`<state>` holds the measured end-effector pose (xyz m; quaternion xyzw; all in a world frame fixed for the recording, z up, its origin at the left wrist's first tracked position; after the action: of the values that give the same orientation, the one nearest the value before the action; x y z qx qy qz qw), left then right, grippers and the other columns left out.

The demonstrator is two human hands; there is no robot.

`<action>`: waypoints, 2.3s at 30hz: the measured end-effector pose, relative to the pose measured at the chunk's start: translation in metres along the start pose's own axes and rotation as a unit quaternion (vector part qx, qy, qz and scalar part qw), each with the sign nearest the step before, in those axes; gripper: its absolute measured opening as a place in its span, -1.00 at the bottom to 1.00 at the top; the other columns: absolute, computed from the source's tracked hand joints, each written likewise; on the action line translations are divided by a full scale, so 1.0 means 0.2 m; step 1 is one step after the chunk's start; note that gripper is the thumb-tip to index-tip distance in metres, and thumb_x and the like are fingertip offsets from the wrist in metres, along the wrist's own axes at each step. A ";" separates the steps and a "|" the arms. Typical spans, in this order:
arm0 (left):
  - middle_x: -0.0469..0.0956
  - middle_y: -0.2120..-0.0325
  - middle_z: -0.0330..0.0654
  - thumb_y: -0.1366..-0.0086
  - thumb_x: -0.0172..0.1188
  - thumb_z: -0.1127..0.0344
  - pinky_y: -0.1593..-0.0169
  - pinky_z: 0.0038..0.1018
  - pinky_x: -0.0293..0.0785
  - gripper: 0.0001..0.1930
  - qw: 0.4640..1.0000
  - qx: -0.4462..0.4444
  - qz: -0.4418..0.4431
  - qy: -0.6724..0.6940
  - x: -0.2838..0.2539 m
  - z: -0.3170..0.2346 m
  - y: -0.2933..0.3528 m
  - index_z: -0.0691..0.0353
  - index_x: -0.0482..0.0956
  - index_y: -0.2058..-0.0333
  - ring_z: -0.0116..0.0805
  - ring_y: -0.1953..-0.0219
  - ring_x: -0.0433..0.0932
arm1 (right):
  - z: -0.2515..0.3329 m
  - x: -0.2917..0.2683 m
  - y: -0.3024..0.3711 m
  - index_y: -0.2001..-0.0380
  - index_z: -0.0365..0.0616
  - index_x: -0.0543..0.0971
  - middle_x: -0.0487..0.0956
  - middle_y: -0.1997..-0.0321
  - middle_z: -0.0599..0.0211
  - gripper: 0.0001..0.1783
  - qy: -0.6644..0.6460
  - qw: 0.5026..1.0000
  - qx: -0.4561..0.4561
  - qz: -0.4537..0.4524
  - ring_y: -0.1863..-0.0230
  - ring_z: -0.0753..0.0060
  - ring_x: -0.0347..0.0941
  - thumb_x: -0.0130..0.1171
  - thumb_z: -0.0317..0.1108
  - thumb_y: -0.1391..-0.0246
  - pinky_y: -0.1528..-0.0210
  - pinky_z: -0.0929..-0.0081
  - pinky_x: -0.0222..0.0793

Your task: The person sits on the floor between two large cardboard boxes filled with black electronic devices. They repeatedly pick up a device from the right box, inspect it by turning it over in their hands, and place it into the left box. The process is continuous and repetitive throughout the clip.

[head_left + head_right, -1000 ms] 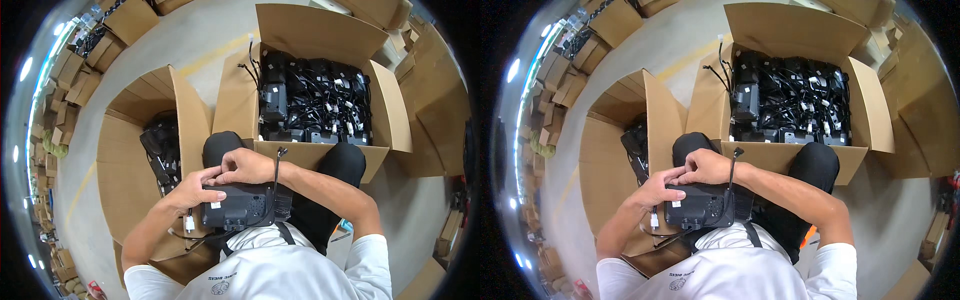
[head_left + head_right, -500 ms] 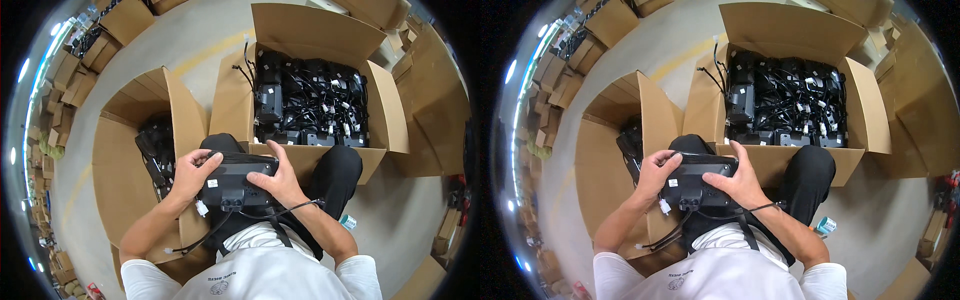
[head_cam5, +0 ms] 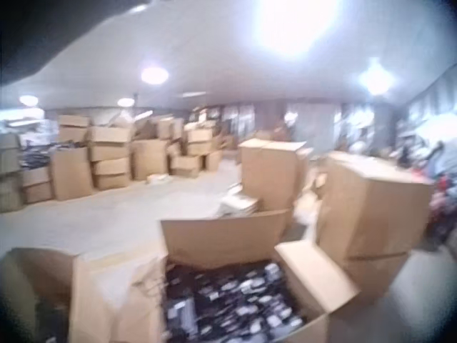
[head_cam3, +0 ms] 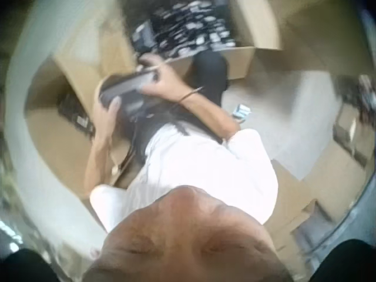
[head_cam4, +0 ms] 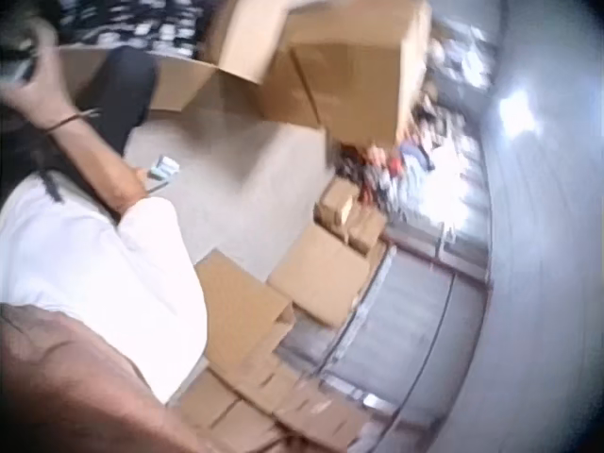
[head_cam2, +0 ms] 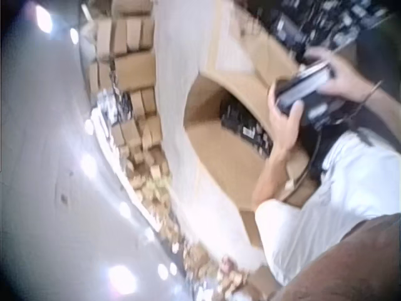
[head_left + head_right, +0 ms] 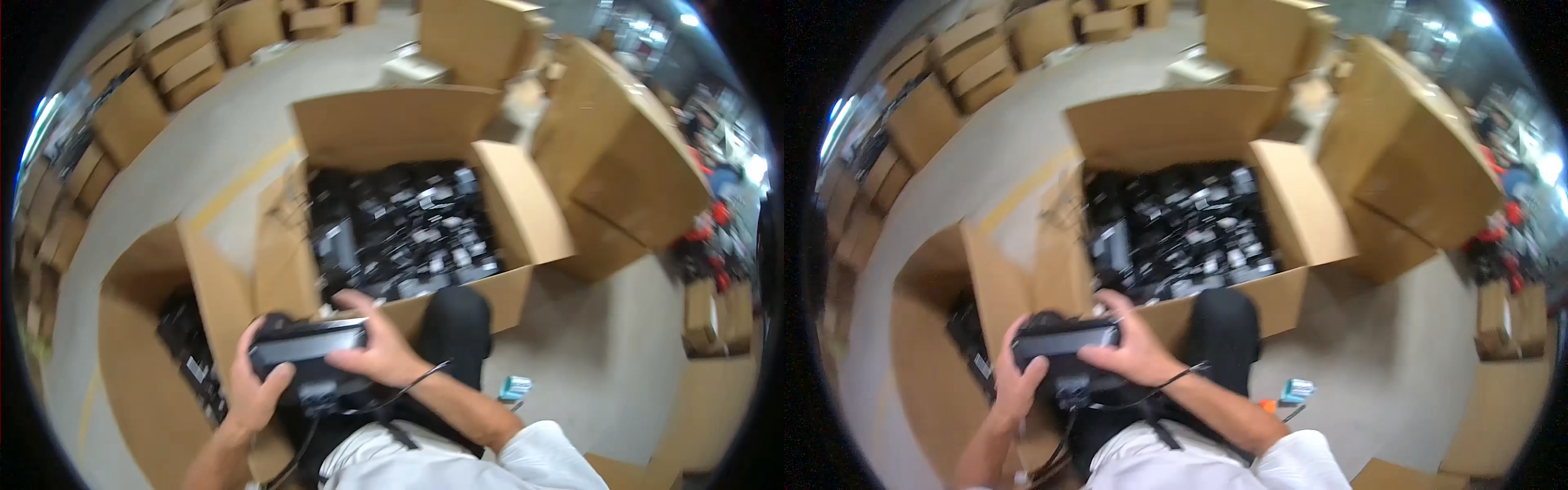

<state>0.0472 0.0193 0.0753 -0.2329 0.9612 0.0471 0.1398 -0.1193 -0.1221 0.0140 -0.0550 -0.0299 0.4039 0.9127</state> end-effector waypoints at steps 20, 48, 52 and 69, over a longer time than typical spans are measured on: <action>0.61 0.18 -0.17 -0.07 0.55 0.21 -0.02 -0.46 0.51 -0.39 0.992 -0.014 -0.003 0.124 0.04 -0.01 -0.01 0.37 0.48 -0.01 -0.44 0.13 0.56 | 0.11 0.06 0.11 -0.09 -0.30 0.40 0.57 0.07 0.29 -0.34 -0.136 0.988 0.021 -0.073 0.06 0.54 0.48 0.48 -0.16 -0.09 -0.03 0.51 0.45; 0.53 -0.07 -0.06 0.03 0.65 0.22 -0.26 -0.31 0.42 -0.16 0.978 -0.064 0.081 0.180 0.13 0.13 -0.13 0.32 0.37 -0.18 -0.24 -0.14 0.52 | 0.02 -0.08 0.08 -0.20 -0.27 0.34 0.57 -0.04 0.13 -0.22 -0.078 0.997 0.012 -0.001 -0.04 0.40 0.52 0.51 -0.15 -0.06 -0.13 0.42 0.45; 0.52 -0.09 -0.05 0.04 0.65 0.25 -0.28 -0.29 0.41 -0.16 0.979 -0.067 0.083 0.176 0.15 0.14 -0.14 0.31 0.38 -0.18 -0.22 -0.16 0.51 | 0.00 -0.11 0.09 -0.24 -0.24 0.32 0.52 -0.14 0.17 -0.20 -0.069 0.997 0.022 0.020 -0.14 0.41 0.48 0.53 -0.26 -0.03 -0.22 0.41 0.42; 0.51 -0.09 -0.05 0.02 0.63 0.20 -0.25 -0.30 0.42 -0.12 0.962 -0.107 0.091 0.233 0.16 0.20 -0.15 0.32 0.34 -0.23 -0.23 -0.14 0.51 | 0.01 -0.14 0.07 -0.30 -0.27 0.31 0.49 -0.17 0.10 -0.16 -0.088 0.994 -0.016 0.068 -0.18 0.28 0.46 0.51 -0.25 -0.04 -0.24 0.38 0.37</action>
<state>0.0438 -0.0144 0.0275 -0.1624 0.9737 0.1064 -0.1191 -0.1493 -0.1336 0.0140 -0.0358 -0.1132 0.4682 0.8756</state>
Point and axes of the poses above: each hand's wrist, its own y-axis away from the middle knuckle, its own x-axis out of the palm, z = x × y, the point moved 6 cm from there along -y, towards the middle knuckle
